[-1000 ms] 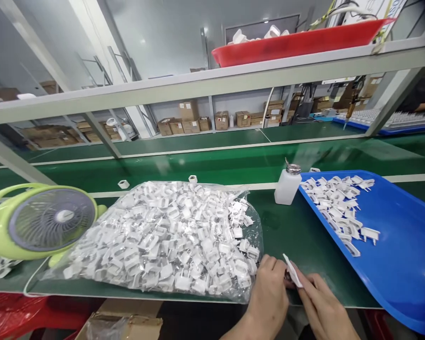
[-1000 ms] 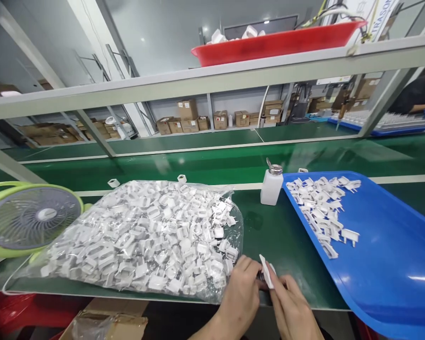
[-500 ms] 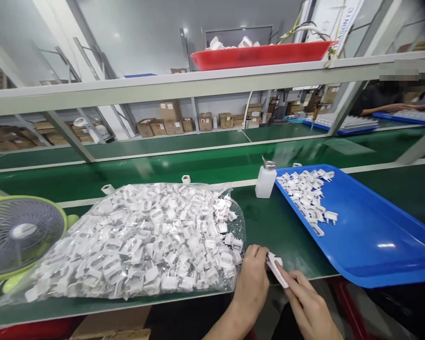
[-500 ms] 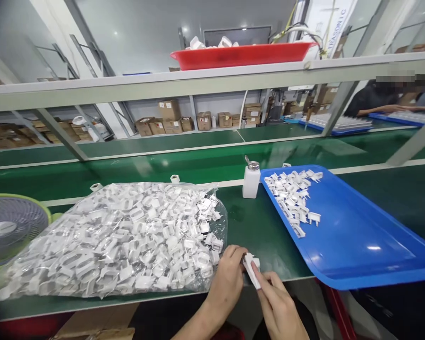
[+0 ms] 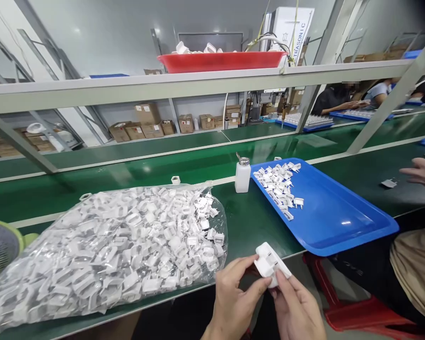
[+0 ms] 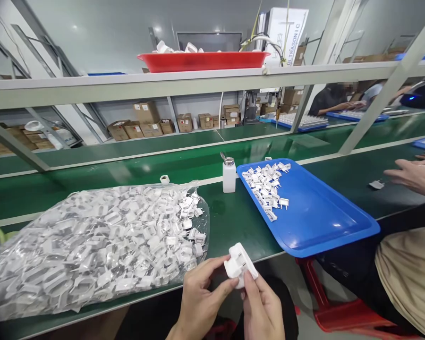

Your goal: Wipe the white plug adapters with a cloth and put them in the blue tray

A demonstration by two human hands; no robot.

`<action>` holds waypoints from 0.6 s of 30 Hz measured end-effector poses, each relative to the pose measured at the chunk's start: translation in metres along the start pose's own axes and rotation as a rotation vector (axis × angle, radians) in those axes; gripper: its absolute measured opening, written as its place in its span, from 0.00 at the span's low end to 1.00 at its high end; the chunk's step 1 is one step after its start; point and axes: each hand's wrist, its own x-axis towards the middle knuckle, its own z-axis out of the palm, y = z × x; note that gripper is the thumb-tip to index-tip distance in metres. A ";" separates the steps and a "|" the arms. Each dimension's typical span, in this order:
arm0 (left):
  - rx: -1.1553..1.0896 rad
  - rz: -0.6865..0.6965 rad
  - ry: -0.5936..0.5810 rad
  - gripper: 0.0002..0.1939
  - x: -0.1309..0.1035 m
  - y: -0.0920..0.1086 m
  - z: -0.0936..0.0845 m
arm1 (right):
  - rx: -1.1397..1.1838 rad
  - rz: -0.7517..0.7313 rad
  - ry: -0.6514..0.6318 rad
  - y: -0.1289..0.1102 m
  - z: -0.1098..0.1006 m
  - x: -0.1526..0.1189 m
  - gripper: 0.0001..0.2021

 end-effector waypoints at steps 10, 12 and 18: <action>-0.591 -0.354 0.110 0.16 -0.004 0.011 0.020 | -0.713 -0.865 0.042 -0.007 0.006 -0.027 0.14; -0.625 -0.360 0.101 0.16 -0.004 0.014 0.020 | -0.785 -1.078 -0.069 -0.011 0.002 -0.023 0.20; -0.672 -0.372 0.071 0.15 -0.004 0.018 0.014 | -0.884 -1.214 -0.227 -0.022 -0.003 -0.015 0.26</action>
